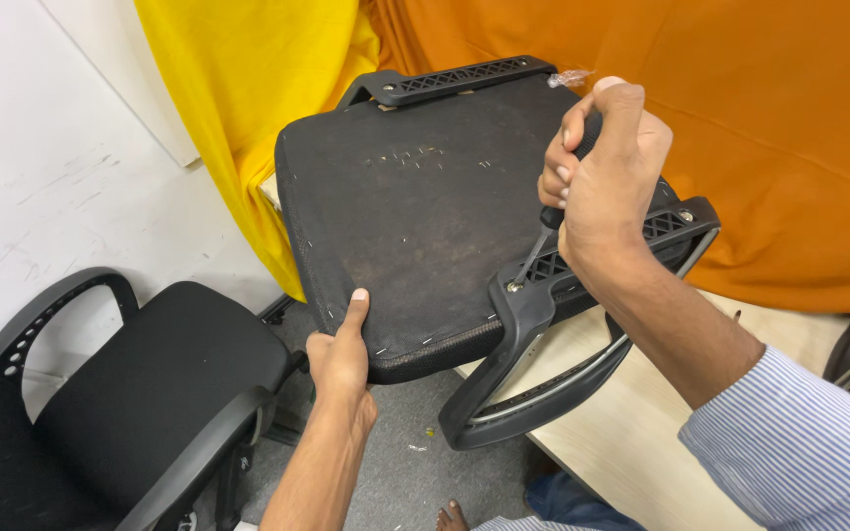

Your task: The person attaches a black plastic frame to the underside of an office chair seat using a screwdriver and screws. They align the frame, insert screws, and tighten them to secure the frame to the seat.

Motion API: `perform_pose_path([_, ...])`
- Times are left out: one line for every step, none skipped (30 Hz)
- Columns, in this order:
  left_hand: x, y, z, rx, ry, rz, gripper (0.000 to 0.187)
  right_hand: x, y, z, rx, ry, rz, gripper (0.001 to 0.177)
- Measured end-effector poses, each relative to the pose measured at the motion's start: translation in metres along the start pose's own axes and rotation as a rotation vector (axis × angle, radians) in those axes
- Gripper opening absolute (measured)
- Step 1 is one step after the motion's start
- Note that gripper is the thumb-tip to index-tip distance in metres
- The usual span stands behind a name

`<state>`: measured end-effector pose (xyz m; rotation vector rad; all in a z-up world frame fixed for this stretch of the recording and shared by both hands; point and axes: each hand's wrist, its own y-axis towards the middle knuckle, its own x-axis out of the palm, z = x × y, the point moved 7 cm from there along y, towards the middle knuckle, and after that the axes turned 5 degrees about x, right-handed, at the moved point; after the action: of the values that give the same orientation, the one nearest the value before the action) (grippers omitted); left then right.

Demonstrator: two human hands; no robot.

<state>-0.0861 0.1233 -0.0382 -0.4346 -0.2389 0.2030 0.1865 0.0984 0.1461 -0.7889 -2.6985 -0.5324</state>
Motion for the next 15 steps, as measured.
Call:
perform_pose_path([0.001,-0.001,0.0,-0.002,-0.026,-0.011,0.064,0.001,-0.003,-0.001,-0.012,-0.013,0.006,0.037])
perform_pose_path([0.001,-0.004,0.002,0.005,-0.022,-0.018,0.063,0.003,-0.006,-0.002,-0.031,-0.022,0.015,0.037])
perform_pose_path([0.002,-0.007,0.003,0.011,-0.018,-0.025,0.062,0.005,-0.01,-0.004,-0.05,-0.031,0.024,0.036])
perform_pose_path([0.0,-0.011,0.003,0.012,-0.022,-0.022,0.061,0.013,-0.015,-0.006,-0.049,-0.039,-0.087,0.037])
perform_pose_path([0.0,-0.013,0.004,0.01,-0.041,-0.038,0.06,0.018,-0.021,-0.009,-0.049,-0.047,-0.198,0.037])
perform_pose_path([0.001,-0.014,0.003,0.003,-0.055,-0.057,0.059,0.022,-0.026,-0.009,-0.048,-0.058,-0.303,0.038])
perform_pose_path([0.004,-0.015,0.002,-0.003,-0.07,-0.077,0.058,0.027,-0.026,-0.005,-0.002,-0.076,-0.422,0.039])
perform_pose_path([0.006,-0.016,-0.001,-0.035,-0.087,-0.068,0.058,0.031,-0.024,-0.003,0.047,-0.094,-0.539,0.04])
perform_pose_path([0.009,-0.017,-0.003,-0.066,-0.103,-0.059,0.058,0.034,-0.022,0.0,0.096,-0.111,-0.655,0.041])
perform_pose_path([0.008,-0.018,-0.005,-0.096,-0.125,-0.044,0.058,0.036,-0.018,0.002,0.148,-0.086,-0.691,0.041])
perform_pose_path([0.008,-0.02,-0.005,-0.103,-0.135,-0.054,0.058,0.037,-0.014,0.002,0.2,-0.061,-0.727,0.042])
perform_pose_path([0.01,-0.021,-0.004,-0.106,-0.146,-0.062,0.059,0.039,-0.013,0.004,0.251,-0.032,-0.765,0.042])
perform_pose_path([0.01,-0.022,-0.002,-0.109,-0.157,-0.07,0.06,0.036,-0.01,0.002,0.241,-0.031,-0.716,0.043])
perform_pose_path([0.011,-0.023,-0.002,-0.126,-0.179,-0.068,0.061,0.033,-0.007,0.001,0.231,-0.033,-0.671,0.044])
perform_pose_path([0.013,-0.024,-0.002,-0.143,-0.2,-0.067,0.062,0.032,-0.004,0.0,0.22,-0.035,-0.625,0.044])
